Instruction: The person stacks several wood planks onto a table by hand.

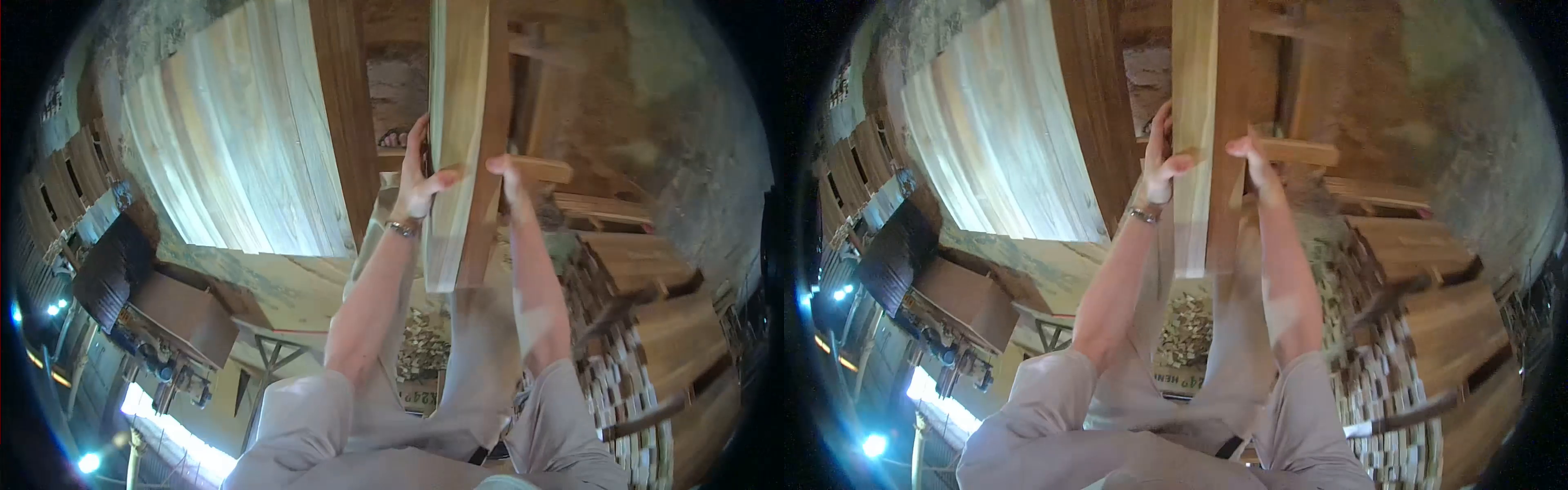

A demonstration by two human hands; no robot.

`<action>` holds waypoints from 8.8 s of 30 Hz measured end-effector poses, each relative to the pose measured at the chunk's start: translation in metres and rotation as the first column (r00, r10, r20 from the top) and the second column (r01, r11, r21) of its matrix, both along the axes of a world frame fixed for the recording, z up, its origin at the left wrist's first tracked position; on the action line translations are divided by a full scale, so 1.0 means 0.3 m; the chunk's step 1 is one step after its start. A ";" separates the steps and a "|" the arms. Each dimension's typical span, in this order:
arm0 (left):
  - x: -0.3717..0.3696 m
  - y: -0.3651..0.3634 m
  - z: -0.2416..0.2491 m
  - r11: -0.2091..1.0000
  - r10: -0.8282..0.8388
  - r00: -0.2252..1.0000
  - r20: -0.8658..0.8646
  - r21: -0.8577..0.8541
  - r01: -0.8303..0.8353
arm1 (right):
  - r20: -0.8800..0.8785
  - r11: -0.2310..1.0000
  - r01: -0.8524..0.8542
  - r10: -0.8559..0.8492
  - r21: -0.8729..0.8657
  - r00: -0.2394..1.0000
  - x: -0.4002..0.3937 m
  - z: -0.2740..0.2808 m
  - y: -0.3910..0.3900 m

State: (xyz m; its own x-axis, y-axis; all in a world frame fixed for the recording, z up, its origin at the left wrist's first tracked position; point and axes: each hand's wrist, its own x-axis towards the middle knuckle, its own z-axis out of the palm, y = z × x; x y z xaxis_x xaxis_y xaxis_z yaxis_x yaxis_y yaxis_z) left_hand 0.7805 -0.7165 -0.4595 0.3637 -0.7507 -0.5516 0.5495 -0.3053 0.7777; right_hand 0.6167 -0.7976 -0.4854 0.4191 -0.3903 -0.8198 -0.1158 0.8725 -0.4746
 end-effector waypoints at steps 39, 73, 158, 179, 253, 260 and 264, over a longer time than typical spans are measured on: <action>0.561 0.206 0.197 0.803 -0.590 -0.015 0.807 0.589 0.093 | -0.233 0.669 -0.651 0.611 -0.359 0.757 0.305 0.336 0.217; -1.958 -0.295 2.071 -0.476 0.141 -0.225 0.964 0.265 0.839 | -0.656 0.660 -0.021 -0.749 -0.751 -0.090 -2.045 2.395 1.782; -2.025 -0.233 2.188 -0.425 0.434 -0.274 0.858 0.463 0.777 | -0.620 0.257 -0.676 -0.692 -0.691 0.371 -2.157 2.225 0.791; -1.919 -0.234 2.372 -0.462 0.233 -0.586 0.776 0.619 0.635 | -0.758 0.582 -0.636 -0.652 -0.506 0.006 -2.667 2.187 1.718; -2.781 1.900 1.358 -0.941 -0.019 -0.810 0.586 0.263 0.212 | -0.415 -0.713 0.211 0.122 -0.669 -0.902 -0.694 1.493 2.925; -2.779 1.821 1.377 -0.982 -0.142 -0.974 0.180 0.101 0.161 | -0.123 -0.892 -0.093 0.163 -0.443 -0.979 -0.542 1.428 2.855; -2.871 1.933 1.372 -0.979 -0.005 -0.987 0.162 0.200 0.037 | -0.111 -0.935 -0.038 0.082 -0.352 -0.990 -0.640 1.496 2.995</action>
State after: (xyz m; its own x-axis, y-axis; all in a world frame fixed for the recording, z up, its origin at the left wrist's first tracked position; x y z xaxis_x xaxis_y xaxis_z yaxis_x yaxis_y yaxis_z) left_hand -0.0809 -0.1367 -0.0479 -0.4738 0.6211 -0.6243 -0.4311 0.4545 0.7795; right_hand 0.4247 0.1008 -0.0366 -0.2918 0.6816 -0.6710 0.1444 -0.6621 -0.7354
